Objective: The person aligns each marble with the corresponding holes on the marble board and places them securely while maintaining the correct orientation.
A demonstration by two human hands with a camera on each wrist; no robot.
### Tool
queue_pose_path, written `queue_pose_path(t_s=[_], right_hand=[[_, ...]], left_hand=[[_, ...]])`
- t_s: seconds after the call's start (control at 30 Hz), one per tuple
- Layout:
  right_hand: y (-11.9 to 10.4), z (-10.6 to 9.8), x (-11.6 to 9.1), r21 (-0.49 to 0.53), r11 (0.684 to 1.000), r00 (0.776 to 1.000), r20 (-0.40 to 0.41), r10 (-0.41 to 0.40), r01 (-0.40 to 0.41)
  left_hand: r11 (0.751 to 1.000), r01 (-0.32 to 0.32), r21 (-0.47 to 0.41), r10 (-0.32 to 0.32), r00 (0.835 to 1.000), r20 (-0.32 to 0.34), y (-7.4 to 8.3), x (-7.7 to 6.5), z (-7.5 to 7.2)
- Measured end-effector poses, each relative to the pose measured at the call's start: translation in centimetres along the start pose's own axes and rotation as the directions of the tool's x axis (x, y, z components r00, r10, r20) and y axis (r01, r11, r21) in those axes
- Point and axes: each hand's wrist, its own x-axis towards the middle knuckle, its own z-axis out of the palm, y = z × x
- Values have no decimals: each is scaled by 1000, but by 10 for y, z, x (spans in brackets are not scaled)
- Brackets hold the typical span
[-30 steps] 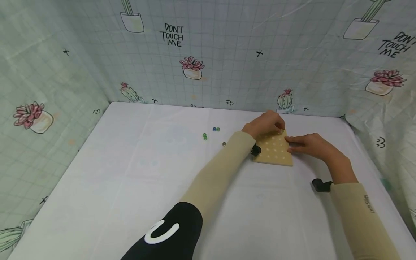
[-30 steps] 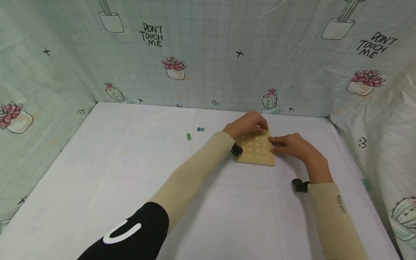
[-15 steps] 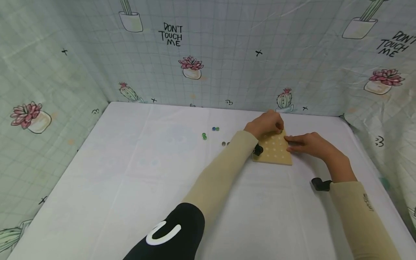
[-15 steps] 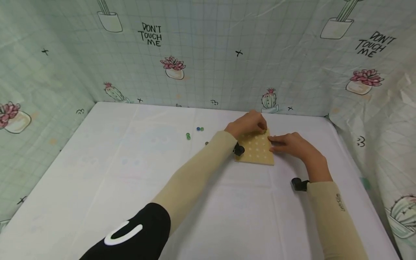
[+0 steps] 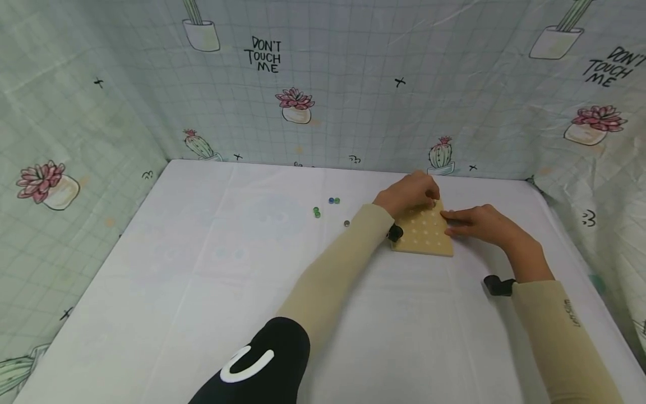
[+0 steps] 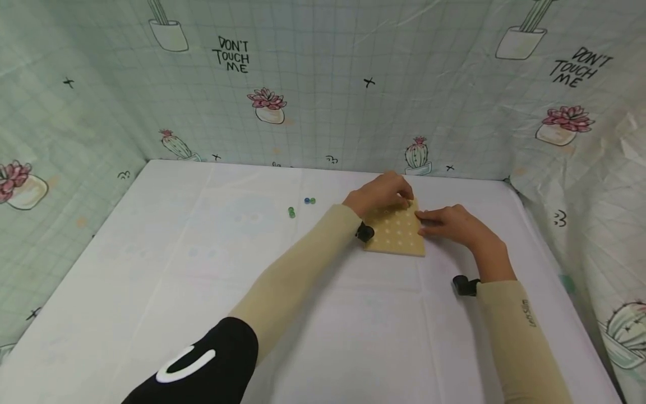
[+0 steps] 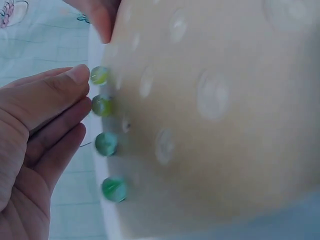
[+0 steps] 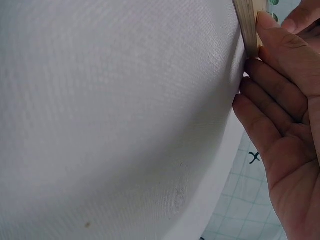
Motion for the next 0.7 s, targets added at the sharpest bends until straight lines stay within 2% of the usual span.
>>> queue_pose_path(t_s=[0.2,0.37,0.53,0.7], right_hand=[[0,0,0,-8,1000,1000,1,-6,6],[0,-1,2,-18,999,999,16,30,-30],[0,-2,3,-1,999,998,32,51,-51],[0,0,2,10,998,998,32,54,-55]], left_hand=[[993,-49,105,48,999,17,2,-16,-16],[968,-87,234,81,996,38,-6,-33,-31],[923,-139,360,137,990,34,-19,-64,-46],[893,-174,415,172,984,42,-33,-100,-57]])
